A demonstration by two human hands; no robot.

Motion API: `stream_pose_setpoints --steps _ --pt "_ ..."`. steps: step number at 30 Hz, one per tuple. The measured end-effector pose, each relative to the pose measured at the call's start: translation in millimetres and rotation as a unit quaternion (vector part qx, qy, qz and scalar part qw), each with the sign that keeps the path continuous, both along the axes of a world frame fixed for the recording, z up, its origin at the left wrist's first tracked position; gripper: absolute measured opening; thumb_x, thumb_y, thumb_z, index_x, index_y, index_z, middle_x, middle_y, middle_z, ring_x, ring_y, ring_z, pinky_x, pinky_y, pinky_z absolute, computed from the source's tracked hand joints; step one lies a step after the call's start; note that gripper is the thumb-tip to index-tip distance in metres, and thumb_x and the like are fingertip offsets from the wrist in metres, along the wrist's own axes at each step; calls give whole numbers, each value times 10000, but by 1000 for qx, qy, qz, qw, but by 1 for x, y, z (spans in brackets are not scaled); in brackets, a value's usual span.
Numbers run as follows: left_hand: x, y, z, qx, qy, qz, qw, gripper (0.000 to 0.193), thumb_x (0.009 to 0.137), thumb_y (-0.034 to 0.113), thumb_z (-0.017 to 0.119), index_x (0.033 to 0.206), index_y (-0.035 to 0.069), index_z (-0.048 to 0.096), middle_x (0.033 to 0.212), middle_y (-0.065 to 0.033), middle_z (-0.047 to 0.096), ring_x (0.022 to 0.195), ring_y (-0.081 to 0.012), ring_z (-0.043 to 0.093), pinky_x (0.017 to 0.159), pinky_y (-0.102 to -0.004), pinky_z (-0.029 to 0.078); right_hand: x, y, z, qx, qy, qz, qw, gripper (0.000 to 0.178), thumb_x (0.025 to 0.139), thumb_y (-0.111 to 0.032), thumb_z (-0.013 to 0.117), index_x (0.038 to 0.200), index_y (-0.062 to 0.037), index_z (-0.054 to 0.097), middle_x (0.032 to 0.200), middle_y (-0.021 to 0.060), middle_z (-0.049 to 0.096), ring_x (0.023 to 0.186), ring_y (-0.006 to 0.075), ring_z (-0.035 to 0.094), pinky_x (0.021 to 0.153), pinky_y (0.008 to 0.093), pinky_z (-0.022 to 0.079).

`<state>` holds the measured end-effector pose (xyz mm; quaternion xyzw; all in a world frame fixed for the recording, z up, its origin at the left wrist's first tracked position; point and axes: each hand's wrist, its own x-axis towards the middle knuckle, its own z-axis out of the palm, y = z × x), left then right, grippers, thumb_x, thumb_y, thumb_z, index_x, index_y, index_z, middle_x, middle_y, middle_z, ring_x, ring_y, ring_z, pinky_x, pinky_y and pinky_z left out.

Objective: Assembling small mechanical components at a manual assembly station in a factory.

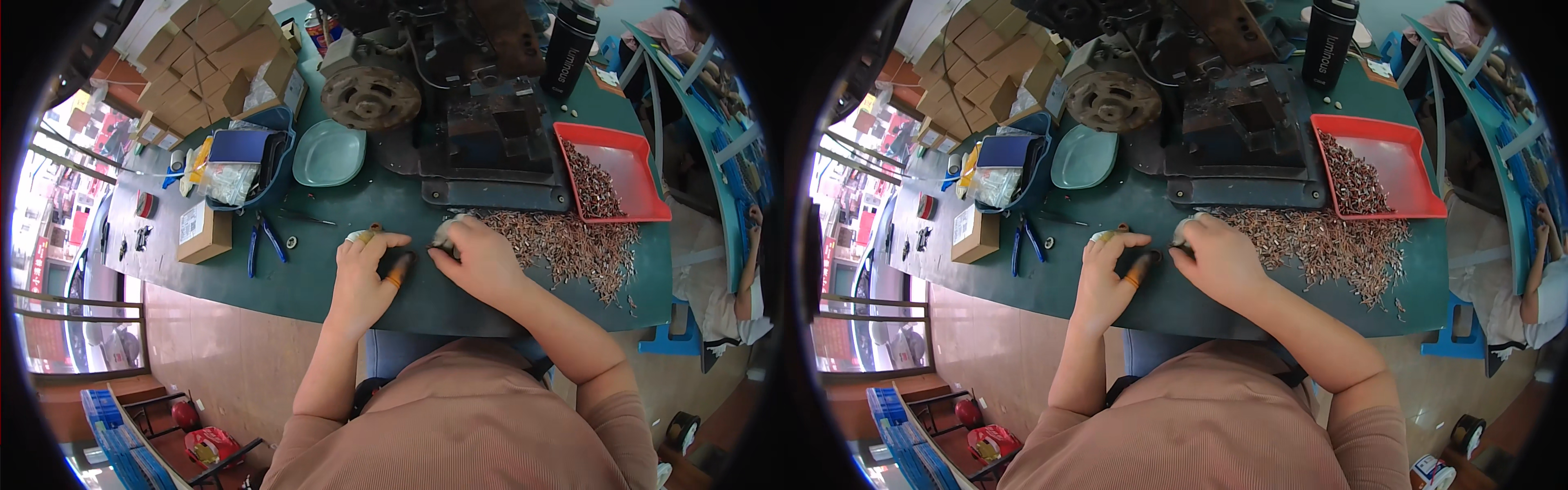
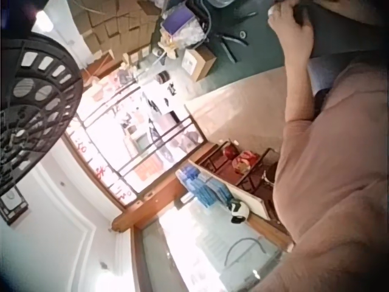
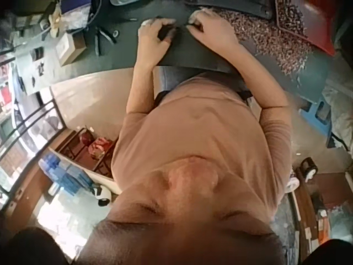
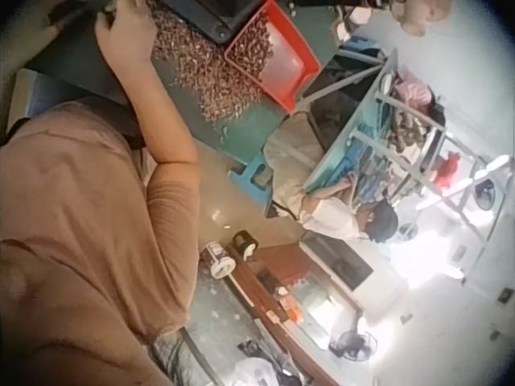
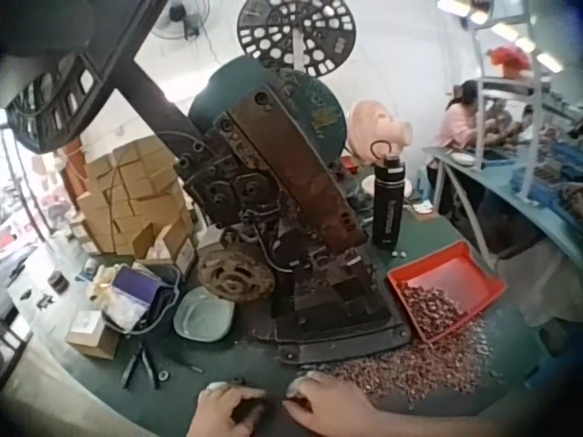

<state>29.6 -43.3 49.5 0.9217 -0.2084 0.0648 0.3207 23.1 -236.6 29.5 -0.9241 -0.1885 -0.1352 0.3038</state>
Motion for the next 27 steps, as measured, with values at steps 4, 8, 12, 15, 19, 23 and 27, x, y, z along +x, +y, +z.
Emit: stream_pose_setpoints --steps 4,8,12,15,19,23,27 --pt "-5 -6 4 -164 114 1 980 227 798 11 650 1021 55 637 962 -72 642 941 -200 582 847 -310 447 -6 -5 7 316 289 2 904 216 816 -186 706 909 -30 590 809 41 620 669 122 584 627 266 474" --pt "-7 -14 6 -309 245 -15 919 187 849 -17 599 1028 27 630 957 -18 636 864 -100 580 792 -237 460 -13 -6 16 443 385 1 809 175 852 -169 687 906 -30 597 819 5 642 698 48 569 619 214 454" --pt "-12 -18 5 -316 253 -19 914 186 853 -19 593 1032 19 628 962 -20 638 864 -100 583 803 -234 460 -17 -9 13 448 396 -13 802 151 848 -112 675 963 -54 595 814 -7 635 684 37 562 555 181 400" --pt "-14 -21 4 -298 252 -19 920 194 851 -24 586 1034 24 627 970 -31 642 856 -110 592 795 -241 469 -20 -9 9 472 359 -14 805 139 851 -97 667 962 -51 598 810 -9 633 678 41 565 553 181 402" --pt "-15 -26 7 -229 213 9 950 186 811 -50 608 983 20 620 947 -55 639 832 -134 611 767 -257 486 -23 -10 11 455 341 -28 822 153 848 -90 668 982 -43 610 829 -11 643 694 44 583 562 184 422" --pt "-17 -32 7 -229 182 18 956 195 735 -28 660 907 20 584 902 -99 602 803 -232 592 719 -311 499 -25 -5 17 372 314 -58 872 104 841 -93 673 919 -34 638 800 -7 650 673 39 579 557 199 457" --pt "-18 -36 10 -197 143 17 970 200 723 -21 666 890 22 565 890 -104 589 830 -251 578 721 -326 491 -25 -4 12 357 259 -69 895 81 821 -80 682 862 -24 639 769 -7 645 650 38 566 549 205 458"
